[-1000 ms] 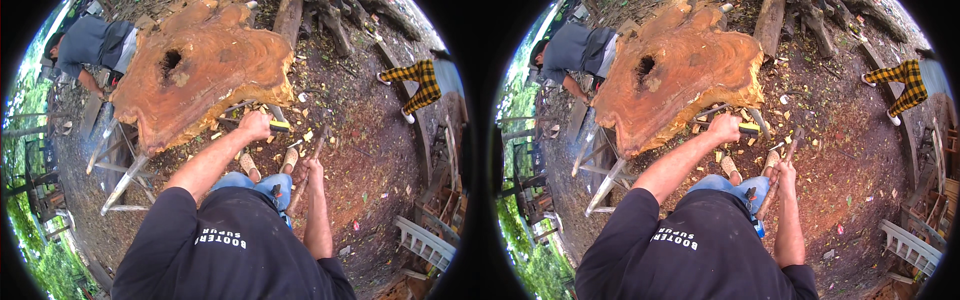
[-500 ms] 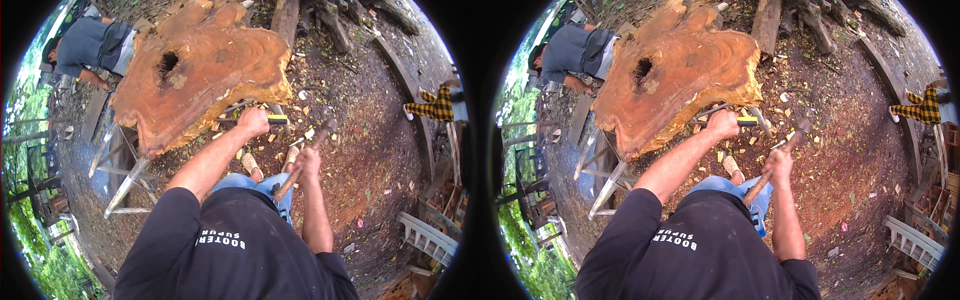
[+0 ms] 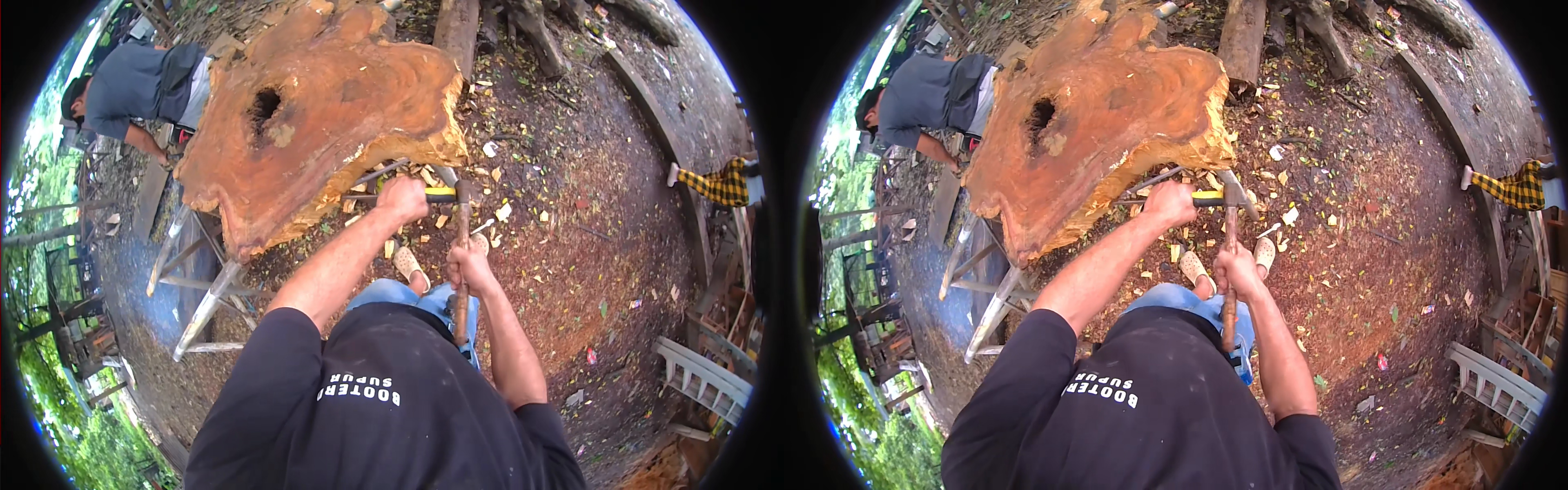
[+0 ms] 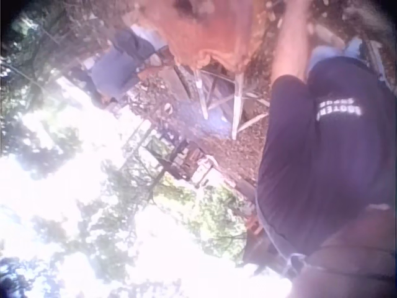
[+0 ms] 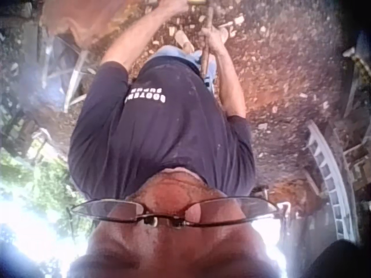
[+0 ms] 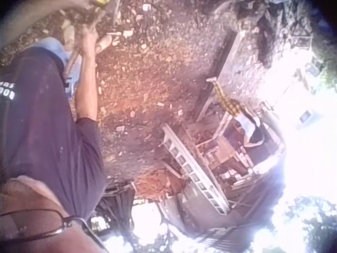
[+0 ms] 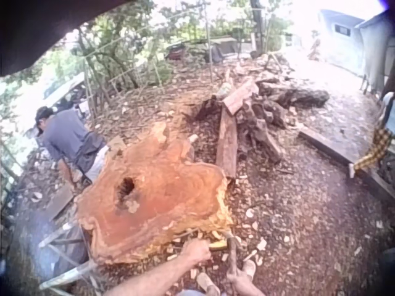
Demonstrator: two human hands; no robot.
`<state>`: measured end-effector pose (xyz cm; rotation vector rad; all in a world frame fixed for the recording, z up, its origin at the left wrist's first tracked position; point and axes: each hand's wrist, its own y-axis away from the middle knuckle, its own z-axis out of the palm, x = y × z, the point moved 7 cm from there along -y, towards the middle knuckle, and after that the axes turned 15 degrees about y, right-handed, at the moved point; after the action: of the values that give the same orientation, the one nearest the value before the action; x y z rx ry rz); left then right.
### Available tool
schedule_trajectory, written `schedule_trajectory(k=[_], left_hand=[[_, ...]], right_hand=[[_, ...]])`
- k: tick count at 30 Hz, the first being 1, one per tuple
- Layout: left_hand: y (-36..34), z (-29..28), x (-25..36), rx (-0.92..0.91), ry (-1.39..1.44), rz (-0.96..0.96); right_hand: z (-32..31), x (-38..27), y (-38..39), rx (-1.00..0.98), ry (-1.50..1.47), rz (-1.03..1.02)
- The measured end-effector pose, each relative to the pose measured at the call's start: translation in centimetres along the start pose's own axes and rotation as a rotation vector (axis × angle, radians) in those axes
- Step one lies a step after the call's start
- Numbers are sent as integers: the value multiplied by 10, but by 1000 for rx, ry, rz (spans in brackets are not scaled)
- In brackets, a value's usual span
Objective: The person uses a hammer and a chisel to remove bark or outer layers from the edge of a large wooden slab. The person strikes the chisel with the hammer repeatedly, moving along the perimeter of the wood piece while wood chips accumulate on the ground.
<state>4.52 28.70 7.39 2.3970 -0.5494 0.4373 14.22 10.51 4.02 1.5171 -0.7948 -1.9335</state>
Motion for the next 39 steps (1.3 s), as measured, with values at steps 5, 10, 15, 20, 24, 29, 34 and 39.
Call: schedule_trajectory(k=[5, 10, 15, 20, 24, 29, 34, 39], left_hand=[[1, 0, -11, 39, -18, 0], [-9, 0, -3, -24, -53, -32], [-6, -4, -12, 65, -23, -28], [-9, -4, -16, -7, -22, -141], [-8, -3, -11, -16, -11, -111], [1, -3, -21, -11, -10, -133], [-2, 0, -23, -18, -11, -144], [9, 2, -24, 8, -7, -111]], right_hand=[[-37, -20, 8, 205, -109, -112], [-51, -15, -4, 468, -361, -179], [-16, -18, -9, 81, 51, -79], [-73, -26, -8, 389, -330, -183], [-12, -17, -16, 129, 16, -63], [-28, -17, -14, 114, 53, -63], [-47, -22, -12, 442, -387, -108], [3, -4, -14, -12, 25, -46]])
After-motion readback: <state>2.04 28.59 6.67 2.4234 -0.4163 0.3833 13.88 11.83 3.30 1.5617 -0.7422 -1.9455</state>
